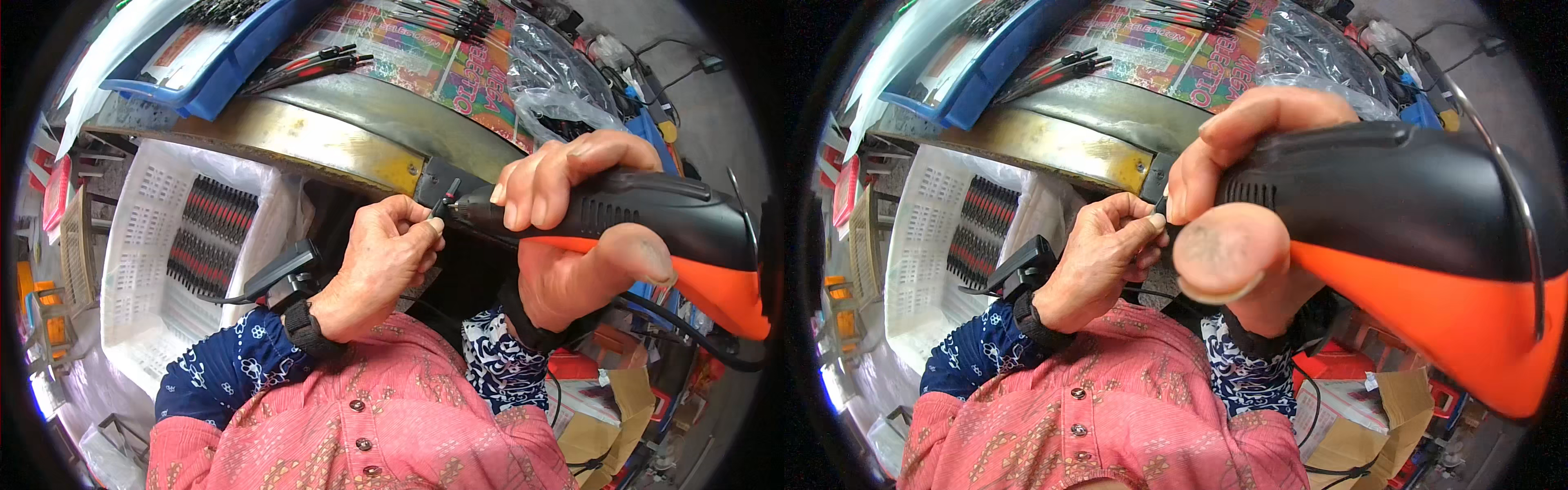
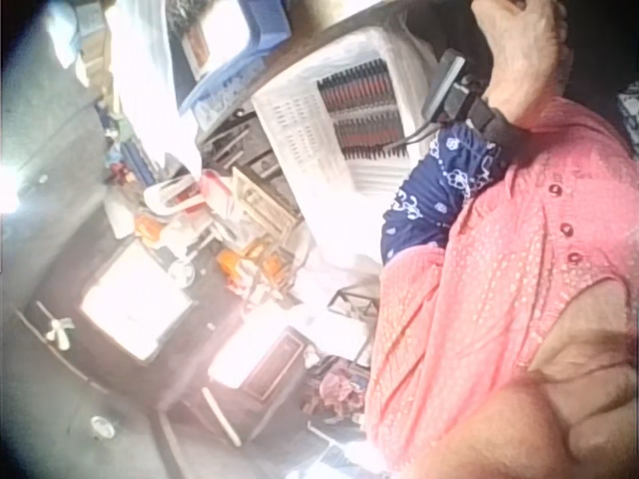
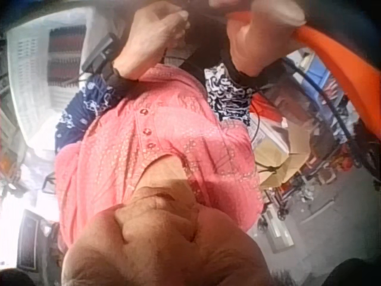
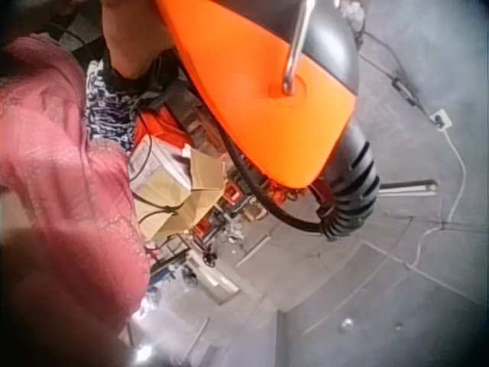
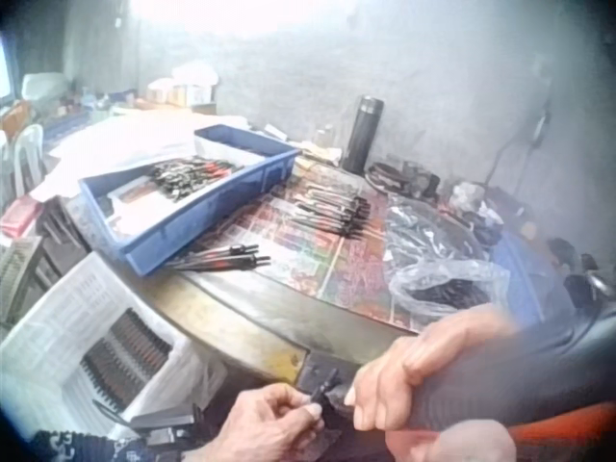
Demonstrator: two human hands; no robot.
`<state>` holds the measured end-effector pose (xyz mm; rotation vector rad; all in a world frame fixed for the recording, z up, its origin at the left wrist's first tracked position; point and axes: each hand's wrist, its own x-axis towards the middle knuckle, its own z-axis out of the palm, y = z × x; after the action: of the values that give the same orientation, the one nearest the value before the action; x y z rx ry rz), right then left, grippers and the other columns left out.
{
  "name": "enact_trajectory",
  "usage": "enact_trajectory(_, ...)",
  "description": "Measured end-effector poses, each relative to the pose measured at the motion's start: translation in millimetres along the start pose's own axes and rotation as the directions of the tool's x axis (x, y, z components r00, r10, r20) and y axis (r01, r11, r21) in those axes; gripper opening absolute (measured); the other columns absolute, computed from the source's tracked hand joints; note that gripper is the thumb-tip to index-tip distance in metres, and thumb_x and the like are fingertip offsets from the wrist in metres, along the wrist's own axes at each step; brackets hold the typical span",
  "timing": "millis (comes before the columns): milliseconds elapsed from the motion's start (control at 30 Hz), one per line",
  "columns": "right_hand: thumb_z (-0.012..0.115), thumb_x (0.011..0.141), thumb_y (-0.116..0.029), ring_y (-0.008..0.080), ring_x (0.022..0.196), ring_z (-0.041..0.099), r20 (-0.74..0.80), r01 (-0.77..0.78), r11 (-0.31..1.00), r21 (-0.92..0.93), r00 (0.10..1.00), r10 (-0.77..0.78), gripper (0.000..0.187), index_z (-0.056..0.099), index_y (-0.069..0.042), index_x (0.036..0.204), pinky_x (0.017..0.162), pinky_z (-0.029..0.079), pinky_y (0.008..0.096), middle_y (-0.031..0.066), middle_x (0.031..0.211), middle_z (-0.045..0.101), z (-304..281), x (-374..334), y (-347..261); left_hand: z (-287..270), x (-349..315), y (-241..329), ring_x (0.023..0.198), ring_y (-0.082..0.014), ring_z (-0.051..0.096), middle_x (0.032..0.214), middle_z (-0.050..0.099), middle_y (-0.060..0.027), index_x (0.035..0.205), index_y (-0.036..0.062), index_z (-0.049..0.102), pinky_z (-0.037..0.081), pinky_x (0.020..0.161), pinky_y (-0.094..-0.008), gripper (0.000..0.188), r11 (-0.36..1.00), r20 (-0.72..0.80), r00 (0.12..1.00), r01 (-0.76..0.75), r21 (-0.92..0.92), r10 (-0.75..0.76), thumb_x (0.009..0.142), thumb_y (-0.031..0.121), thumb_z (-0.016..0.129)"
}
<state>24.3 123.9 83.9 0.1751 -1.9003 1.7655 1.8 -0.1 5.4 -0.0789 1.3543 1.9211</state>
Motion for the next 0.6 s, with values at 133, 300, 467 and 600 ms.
enact_trajectory(133, 0.051, 0.066, -0.076, 0.0129, 0.051, 0.048, 0.018, -0.006, 1.000, -0.010, 1.000, 0.006, 0.077, 0.046, -0.005, 0.097, 0.056, 0.043, 0.0287, 0.0001, 0.062, 0.046, 1, 3, 0, 0, -1, 2, 0.053, -0.0052, 0.043, 0.071, 0.056, -0.0015, 0.088, 0.0039, 0.053, 0.033, 0.044, -0.0192, 0.011, 1.000, 0.018, 1.000, 0.008, -0.016, -0.007, 0.088, 0.014, 0.058)
enact_trajectory(300, 0.050, 0.066, -0.076, 0.0129, 0.052, 0.048, 0.042, -0.015, 1.000, -0.024, 0.999, 0.016, 0.077, 0.046, -0.006, 0.097, 0.056, 0.043, 0.0289, 0.0002, 0.063, 0.047, 4, 4, 0, -2, -1, 2, 0.053, -0.0051, 0.043, 0.071, 0.055, -0.0010, 0.086, 0.0040, 0.053, 0.033, 0.044, -0.0188, 0.011, 0.999, 0.032, 0.999, 0.014, -0.036, -0.013, 0.087, 0.014, 0.058)
enact_trajectory(467, 0.049, 0.067, -0.076, 0.0125, 0.051, 0.047, 0.030, -0.038, 0.988, -0.152, 0.999, 0.043, 0.076, 0.045, -0.006, 0.095, 0.055, 0.043, 0.0287, 0.0006, 0.063, 0.046, 8, 4, -6, -2, 1, 2, 0.052, -0.0057, 0.044, 0.069, 0.055, -0.0006, 0.087, 0.0026, 0.053, 0.034, 0.044, -0.0199, 0.011, 0.998, 0.034, 0.999, -0.029, -0.053, 0.030, 0.086, 0.013, 0.059)
enact_trajectory(600, 0.047, 0.070, -0.076, 0.0118, 0.049, 0.045, 0.111, -0.047, 0.975, -0.216, 0.991, 0.073, 0.075, 0.043, -0.005, 0.092, 0.052, 0.042, 0.0281, 0.0010, 0.062, 0.045, 7, 15, -8, 4, -4, 3, 0.046, -0.0062, 0.043, 0.063, 0.052, -0.0024, 0.084, -0.0011, 0.052, 0.033, 0.038, -0.0211, 0.009, 0.994, -0.033, 0.996, -0.082, -0.073, 0.080, 0.087, 0.007, 0.055)
